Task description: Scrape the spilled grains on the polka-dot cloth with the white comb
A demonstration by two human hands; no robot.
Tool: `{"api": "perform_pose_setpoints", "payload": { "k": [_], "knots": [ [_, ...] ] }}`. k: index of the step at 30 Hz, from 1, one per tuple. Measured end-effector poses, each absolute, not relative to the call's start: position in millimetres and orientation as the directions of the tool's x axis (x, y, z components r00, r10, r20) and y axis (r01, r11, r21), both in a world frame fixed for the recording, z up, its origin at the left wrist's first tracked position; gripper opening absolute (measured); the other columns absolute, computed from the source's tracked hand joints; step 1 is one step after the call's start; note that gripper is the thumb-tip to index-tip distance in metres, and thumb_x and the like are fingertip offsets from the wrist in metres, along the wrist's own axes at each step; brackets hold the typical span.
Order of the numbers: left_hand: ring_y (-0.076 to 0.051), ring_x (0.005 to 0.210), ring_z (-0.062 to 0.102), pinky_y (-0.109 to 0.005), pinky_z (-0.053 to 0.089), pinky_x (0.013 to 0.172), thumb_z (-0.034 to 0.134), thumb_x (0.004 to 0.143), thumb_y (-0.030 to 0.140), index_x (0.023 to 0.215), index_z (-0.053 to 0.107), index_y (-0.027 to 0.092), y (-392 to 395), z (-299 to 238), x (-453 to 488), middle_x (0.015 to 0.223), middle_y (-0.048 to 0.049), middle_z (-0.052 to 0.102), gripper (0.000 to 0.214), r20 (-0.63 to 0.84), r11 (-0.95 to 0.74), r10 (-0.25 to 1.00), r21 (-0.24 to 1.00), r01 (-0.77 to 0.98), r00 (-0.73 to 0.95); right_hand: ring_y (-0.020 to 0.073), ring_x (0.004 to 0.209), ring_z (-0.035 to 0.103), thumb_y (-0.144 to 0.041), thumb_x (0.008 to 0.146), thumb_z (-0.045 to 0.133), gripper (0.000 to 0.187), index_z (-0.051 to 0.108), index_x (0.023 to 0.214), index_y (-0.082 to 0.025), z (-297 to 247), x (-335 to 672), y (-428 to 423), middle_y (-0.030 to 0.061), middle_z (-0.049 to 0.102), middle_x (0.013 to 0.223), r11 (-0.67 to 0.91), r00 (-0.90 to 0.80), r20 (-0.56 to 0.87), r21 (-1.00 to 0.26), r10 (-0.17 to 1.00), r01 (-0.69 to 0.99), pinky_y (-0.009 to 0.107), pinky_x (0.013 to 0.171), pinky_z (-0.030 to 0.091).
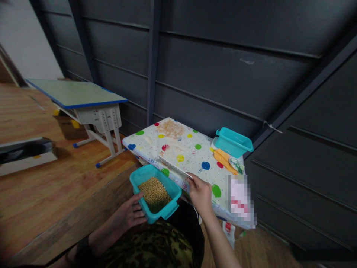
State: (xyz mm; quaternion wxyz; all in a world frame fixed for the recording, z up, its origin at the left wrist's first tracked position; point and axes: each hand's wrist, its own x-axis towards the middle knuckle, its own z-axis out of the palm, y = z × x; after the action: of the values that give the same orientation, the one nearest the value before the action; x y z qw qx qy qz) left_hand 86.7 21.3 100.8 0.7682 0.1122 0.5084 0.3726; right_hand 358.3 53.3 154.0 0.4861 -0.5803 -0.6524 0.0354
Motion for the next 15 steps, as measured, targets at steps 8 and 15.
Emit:
{"api": "perform_pose_setpoints", "payload": {
  "k": [8, 15],
  "knots": [
    [-0.023, 0.069, 0.073, -0.040, 0.061, 0.078, 0.065, 0.098, 0.040, 0.120, 0.063, 0.012, 22.1, 100.4, 86.0, 0.086, -0.0078, 0.074, 0.036, -0.689, 0.696, 0.691, 0.551, -0.461, 0.220, 0.0291, 0.080, 0.083, -0.039, 0.091, 0.063, 0.027, 0.087, 0.095, -0.027, 153.9, 358.5, 51.8, 0.0048, 0.085, 0.093, 0.330, 0.148, 0.592, -0.620, 0.792, 0.712, 0.037, 0.075, 0.067],
    [-0.021, 0.062, 0.069, -0.037, 0.062, 0.073, 0.070, 0.095, 0.042, 0.126, 0.063, 0.011, 20.2, 98.5, 85.2, 0.075, -0.0025, 0.069, 0.045, -0.660, 0.664, 0.722, 0.577, -0.475, 0.208, 0.0285, 0.074, 0.082, -0.039, 0.092, 0.063, 0.027, 0.087, 0.094, -0.027, 153.7, 358.2, 56.7, 0.0052, 0.085, 0.091, 0.310, 0.153, 0.599, -0.596, 0.786, 0.741, 0.036, 0.069, 0.065]
  ]
}}
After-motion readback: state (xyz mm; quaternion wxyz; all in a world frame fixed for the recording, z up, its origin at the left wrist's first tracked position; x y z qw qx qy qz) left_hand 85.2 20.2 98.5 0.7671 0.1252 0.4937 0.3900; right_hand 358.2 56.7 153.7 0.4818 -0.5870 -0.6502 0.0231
